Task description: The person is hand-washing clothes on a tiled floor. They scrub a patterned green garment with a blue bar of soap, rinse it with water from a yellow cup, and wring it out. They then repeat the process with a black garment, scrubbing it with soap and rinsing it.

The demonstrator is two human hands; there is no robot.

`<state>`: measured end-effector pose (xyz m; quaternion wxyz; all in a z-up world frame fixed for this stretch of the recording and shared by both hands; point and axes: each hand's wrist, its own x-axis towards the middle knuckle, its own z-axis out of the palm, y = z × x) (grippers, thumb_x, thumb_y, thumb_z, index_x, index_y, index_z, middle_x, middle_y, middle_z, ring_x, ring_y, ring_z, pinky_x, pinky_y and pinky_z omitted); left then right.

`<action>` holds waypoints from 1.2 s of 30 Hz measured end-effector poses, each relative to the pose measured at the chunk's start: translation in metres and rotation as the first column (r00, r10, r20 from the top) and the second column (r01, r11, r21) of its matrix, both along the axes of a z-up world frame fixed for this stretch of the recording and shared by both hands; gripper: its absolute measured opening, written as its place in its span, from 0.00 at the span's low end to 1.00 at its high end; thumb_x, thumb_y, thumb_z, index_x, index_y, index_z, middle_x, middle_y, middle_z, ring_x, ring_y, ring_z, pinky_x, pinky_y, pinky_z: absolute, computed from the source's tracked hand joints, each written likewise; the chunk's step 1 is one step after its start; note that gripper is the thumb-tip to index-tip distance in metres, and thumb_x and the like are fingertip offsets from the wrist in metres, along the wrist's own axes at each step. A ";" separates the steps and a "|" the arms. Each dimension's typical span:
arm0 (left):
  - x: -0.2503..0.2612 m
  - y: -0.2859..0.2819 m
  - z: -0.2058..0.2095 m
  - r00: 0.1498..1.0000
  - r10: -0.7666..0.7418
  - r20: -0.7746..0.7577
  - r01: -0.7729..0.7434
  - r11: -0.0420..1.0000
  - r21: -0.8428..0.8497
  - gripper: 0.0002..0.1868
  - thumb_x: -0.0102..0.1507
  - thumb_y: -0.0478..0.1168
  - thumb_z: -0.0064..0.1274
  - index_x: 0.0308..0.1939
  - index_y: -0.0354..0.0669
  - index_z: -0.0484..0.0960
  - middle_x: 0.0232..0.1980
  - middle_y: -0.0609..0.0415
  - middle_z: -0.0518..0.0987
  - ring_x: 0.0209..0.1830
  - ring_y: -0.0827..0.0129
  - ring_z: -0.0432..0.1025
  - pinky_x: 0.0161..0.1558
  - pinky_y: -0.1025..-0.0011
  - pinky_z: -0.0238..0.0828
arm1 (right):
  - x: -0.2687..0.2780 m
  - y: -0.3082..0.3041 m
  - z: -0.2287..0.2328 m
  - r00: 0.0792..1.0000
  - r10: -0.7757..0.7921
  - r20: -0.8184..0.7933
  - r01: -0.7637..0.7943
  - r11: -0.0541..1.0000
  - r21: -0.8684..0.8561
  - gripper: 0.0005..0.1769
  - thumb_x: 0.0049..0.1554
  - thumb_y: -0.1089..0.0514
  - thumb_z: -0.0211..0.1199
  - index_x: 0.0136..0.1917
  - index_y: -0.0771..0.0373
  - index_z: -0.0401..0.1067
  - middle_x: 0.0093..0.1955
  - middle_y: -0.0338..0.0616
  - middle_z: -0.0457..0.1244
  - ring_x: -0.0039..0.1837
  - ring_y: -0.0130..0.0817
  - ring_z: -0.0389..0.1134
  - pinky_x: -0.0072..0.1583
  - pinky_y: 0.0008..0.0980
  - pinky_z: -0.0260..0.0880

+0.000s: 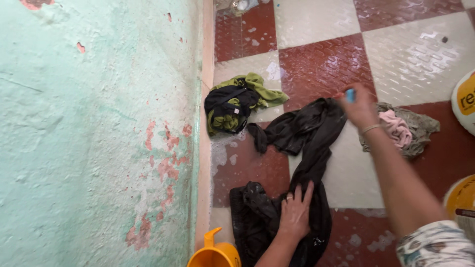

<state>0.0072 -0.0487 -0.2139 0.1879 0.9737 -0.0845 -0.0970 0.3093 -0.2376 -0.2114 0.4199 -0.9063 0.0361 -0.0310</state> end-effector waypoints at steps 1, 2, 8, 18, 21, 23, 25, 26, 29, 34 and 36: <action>0.000 -0.001 -0.012 0.993 -0.025 -0.113 0.031 0.998 0.046 0.52 0.47 0.30 0.60 0.78 0.40 0.63 0.63 0.34 0.71 0.57 0.40 0.67 0.57 0.52 0.62 | -0.002 0.014 -0.018 0.970 0.080 0.230 -0.070 0.996 -0.051 0.19 0.57 0.52 0.73 0.56 0.61 0.72 0.54 0.56 0.63 0.54 0.54 0.67 0.57 0.49 0.67; -0.002 0.000 -0.024 0.992 -0.032 -0.119 0.037 0.998 0.043 0.45 0.51 0.31 0.57 0.75 0.39 0.65 0.59 0.35 0.74 0.56 0.41 0.69 0.57 0.52 0.64 | -0.010 0.023 -0.033 0.882 0.168 0.440 -0.129 0.985 -0.116 0.19 0.54 0.54 0.74 0.54 0.63 0.72 0.54 0.58 0.64 0.55 0.57 0.67 0.57 0.50 0.67; -0.039 0.038 -0.082 0.930 -0.158 -0.333 0.204 0.973 0.106 0.18 0.61 0.34 0.54 0.55 0.40 0.77 0.42 0.40 0.82 0.49 0.45 0.74 0.53 0.49 0.65 | -0.201 0.129 -0.098 0.517 0.793 -0.322 -0.657 0.127 -0.743 0.13 0.60 0.52 0.60 0.53 0.62 0.77 0.53 0.56 0.66 0.49 0.45 0.70 0.45 0.46 0.72; -0.040 0.086 -0.044 0.547 -0.131 -0.827 0.331 0.941 0.070 0.09 0.63 0.42 0.58 0.41 0.41 0.83 0.47 0.43 0.84 0.53 0.48 0.74 0.60 0.44 0.54 | -0.062 0.032 -0.057 0.868 0.401 -0.293 -0.474 0.496 -0.727 0.17 0.60 0.58 0.56 0.62 0.47 0.71 0.60 0.53 0.63 0.61 0.49 0.66 0.56 0.47 0.69; -0.027 0.053 -0.012 0.925 0.041 -0.378 -0.014 0.997 0.074 0.28 0.52 0.48 0.68 0.49 0.33 0.78 0.57 0.36 0.73 0.58 0.42 0.68 0.55 0.46 0.60 | -0.069 0.038 -0.059 0.932 0.293 -0.212 -0.361 0.728 -0.582 0.13 0.65 0.52 0.55 0.60 0.57 0.70 0.58 0.60 0.62 0.55 0.54 0.67 0.52 0.49 0.71; -0.030 0.043 -0.014 0.991 0.133 0.025 -0.129 0.983 -0.127 0.32 0.45 0.43 0.66 0.50 0.29 0.76 0.53 0.34 0.74 0.52 0.37 0.70 0.47 0.48 0.64 | -0.122 0.069 -0.076 0.763 0.615 -0.200 -0.583 0.520 -0.624 0.12 0.58 0.57 0.58 0.54 0.58 0.73 0.58 0.52 0.63 0.55 0.48 0.68 0.55 0.46 0.71; -0.034 0.040 -0.033 0.994 0.098 0.050 -0.089 0.985 -0.146 0.32 0.46 0.36 0.61 0.55 0.29 0.75 0.52 0.33 0.74 0.46 0.38 0.70 0.47 0.50 0.66 | -0.185 0.100 -0.084 0.342 0.733 -0.588 -0.853 -0.020 -0.522 0.12 0.68 0.55 0.53 0.57 0.54 0.76 0.59 0.48 0.69 0.61 0.44 0.70 0.62 0.48 0.68; -0.038 0.047 -0.044 0.999 0.031 -0.030 -0.035 0.991 -0.126 0.25 0.52 0.36 0.58 0.53 0.33 0.76 0.49 0.36 0.75 0.47 0.40 0.71 0.47 0.51 0.66 | -0.197 0.098 -0.084 0.216 0.941 -0.261 -0.834 0.039 -0.551 0.13 0.60 0.53 0.59 0.58 0.48 0.75 0.68 0.50 0.64 0.63 0.45 0.66 0.61 0.48 0.65; -0.064 0.074 -0.066 0.955 -0.125 -0.269 0.100 0.989 -0.105 0.09 0.65 0.38 0.52 0.48 0.41 0.77 0.45 0.42 0.76 0.49 0.44 0.72 0.50 0.51 0.65 | -0.173 0.075 -0.083 0.129 0.986 0.101 -0.838 0.163 -0.520 0.24 0.49 0.42 0.66 0.60 0.39 0.74 0.71 0.48 0.60 0.66 0.48 0.63 0.61 0.52 0.61; -0.039 0.072 -0.056 0.878 -0.260 -0.401 0.316 0.945 0.079 0.07 0.59 0.34 0.54 0.40 0.39 0.78 0.46 0.39 0.75 0.48 0.42 0.71 0.53 0.41 0.61 | -0.085 0.043 -0.055 0.706 0.702 -0.096 -0.588 0.505 -0.632 0.29 0.52 0.36 0.65 0.66 0.38 0.70 0.60 0.50 0.62 0.63 0.49 0.64 0.57 0.48 0.65; -0.029 0.061 -0.043 0.979 -0.144 0.142 0.128 0.985 0.115 0.18 0.47 0.39 0.52 0.40 0.38 0.78 0.51 0.36 0.77 0.49 0.43 0.73 0.46 0.49 0.65 | -0.095 0.058 -0.052 0.823 0.525 -0.217 -0.533 0.582 -0.614 0.25 0.57 0.37 0.63 0.67 0.39 0.69 0.59 0.50 0.62 0.61 0.48 0.65 0.56 0.49 0.66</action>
